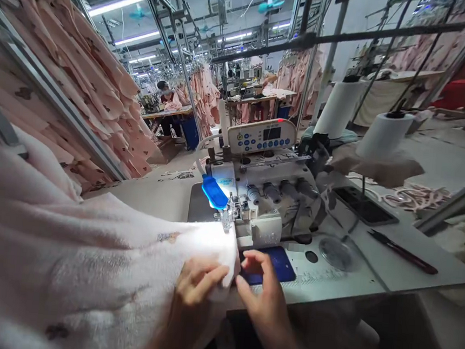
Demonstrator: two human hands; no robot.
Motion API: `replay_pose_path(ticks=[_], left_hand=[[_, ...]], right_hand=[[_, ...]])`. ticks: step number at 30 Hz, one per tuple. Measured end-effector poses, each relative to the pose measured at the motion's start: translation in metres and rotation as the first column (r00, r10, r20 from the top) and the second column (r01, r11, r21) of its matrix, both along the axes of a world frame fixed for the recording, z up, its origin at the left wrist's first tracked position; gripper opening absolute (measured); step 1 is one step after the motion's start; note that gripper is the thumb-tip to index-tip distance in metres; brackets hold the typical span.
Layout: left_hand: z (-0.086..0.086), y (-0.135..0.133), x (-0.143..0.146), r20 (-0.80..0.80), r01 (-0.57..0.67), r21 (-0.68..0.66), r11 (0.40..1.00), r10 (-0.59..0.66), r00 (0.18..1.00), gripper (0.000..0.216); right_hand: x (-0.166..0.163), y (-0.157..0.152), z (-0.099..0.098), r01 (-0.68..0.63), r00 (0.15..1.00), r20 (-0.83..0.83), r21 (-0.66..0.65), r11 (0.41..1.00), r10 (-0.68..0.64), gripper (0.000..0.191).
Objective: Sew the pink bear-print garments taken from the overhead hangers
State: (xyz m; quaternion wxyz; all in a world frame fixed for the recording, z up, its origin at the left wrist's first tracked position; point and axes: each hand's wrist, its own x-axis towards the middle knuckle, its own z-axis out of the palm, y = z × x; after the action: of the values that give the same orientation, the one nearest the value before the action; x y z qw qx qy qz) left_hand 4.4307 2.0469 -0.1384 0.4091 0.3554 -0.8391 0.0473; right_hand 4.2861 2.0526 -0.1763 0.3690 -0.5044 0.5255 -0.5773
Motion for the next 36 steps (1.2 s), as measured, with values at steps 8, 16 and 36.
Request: replay_pose_path(ticks=[8, 16, 36], left_hand=[[-0.015, 0.019, -0.004, -0.064, -0.043, 0.086, 0.995, 0.049, 0.997, 0.023], [-0.016, 0.037, -0.005, -0.153, -0.03, 0.091, 0.995, 0.044, 0.987, 0.026], [-0.027, 0.022, 0.002, 0.173, -0.084, -0.205, 0.975, 0.12, 0.977, 0.033]], right_hand=[[-0.002, 0.011, 0.006, -0.375, 0.92, 0.169, 0.105, 0.921, 0.355, 0.021], [-0.014, 0.044, 0.032, -0.372, 0.927, 0.12, 0.196, 0.907, 0.354, 0.021], [-0.033, 0.028, 0.019, -0.275, 0.787, -0.604, -0.53, 0.802, -0.129, 0.013]])
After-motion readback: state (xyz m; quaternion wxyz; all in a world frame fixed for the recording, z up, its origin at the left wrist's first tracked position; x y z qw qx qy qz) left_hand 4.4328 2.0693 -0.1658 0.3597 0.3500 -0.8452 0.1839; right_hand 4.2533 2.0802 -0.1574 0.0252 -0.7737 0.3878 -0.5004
